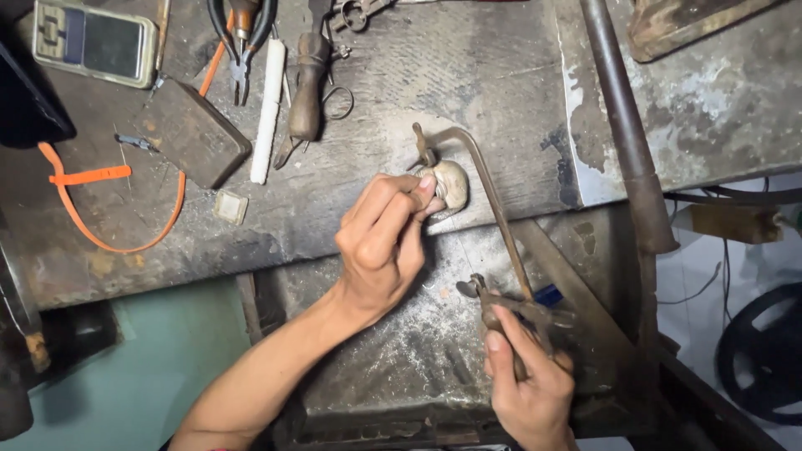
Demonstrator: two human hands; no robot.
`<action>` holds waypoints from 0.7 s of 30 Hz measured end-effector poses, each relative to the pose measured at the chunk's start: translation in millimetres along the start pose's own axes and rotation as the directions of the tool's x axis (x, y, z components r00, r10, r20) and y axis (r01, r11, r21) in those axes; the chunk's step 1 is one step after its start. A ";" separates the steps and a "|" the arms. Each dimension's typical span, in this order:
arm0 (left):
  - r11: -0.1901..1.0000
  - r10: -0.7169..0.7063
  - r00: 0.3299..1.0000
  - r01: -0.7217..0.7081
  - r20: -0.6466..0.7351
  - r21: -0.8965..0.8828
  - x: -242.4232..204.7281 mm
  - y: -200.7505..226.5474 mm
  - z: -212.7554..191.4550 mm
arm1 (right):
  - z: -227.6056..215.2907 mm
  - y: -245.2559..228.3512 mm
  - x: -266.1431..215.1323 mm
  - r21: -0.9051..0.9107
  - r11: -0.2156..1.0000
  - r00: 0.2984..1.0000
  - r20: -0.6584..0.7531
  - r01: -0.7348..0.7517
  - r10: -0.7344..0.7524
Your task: Using a jeweler's saw to cut small metal rings on a bench pin and then placing the finished pieces into a plastic bag.
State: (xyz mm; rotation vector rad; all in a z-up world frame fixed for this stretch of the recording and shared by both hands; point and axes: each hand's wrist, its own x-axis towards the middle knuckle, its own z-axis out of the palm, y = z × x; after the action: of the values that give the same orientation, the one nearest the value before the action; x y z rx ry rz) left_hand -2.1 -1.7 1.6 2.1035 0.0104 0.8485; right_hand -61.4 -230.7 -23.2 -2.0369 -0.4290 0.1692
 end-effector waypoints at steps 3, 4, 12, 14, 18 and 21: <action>1.000 -0.002 1.000 0.002 0.003 0.014 -0.6 -0.8 0.6 | 6.9 -3.9 24.1 0.075 0.996 0.999 0.020 0.047 -0.048; 1.000 0.001 1.000 -0.001 0.002 0.013 -1.3 -0.1 1.2 | 10.2 1.2 19.6 0.075 0.996 0.999 0.018 0.049 -0.050; 1.000 -0.023 1.000 0.023 0.014 0.018 -1.0 -0.7 -0.8 | -4.6 -6.3 3.3 -0.055 0.998 0.996 -0.088 -0.009 0.004; 1.000 -0.013 1.000 0.012 0.022 0.019 0.3 -1.3 -1.8 | -9.2 -5.5 -0.5 -0.071 0.995 0.994 -0.091 -0.072 0.065; 1.000 -0.007 1.000 0.006 0.029 0.016 -2.1 -1.7 -2.9 | -18.2 -36.7 -4.2 -0.012 0.938 0.918 -0.208 -0.346 0.336; 1.000 -0.002 1.000 0.002 0.023 0.009 -8.3 -11.3 0.9 | -24.9 -21.4 11.2 -0.127 0.987 0.976 -0.204 -0.100 0.073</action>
State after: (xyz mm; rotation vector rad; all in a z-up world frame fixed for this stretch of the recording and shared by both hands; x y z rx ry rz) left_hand -4.8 2.5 -11.5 2.1210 0.0048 0.8246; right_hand -48.6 -237.8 8.2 -2.1834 -0.2318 -0.0126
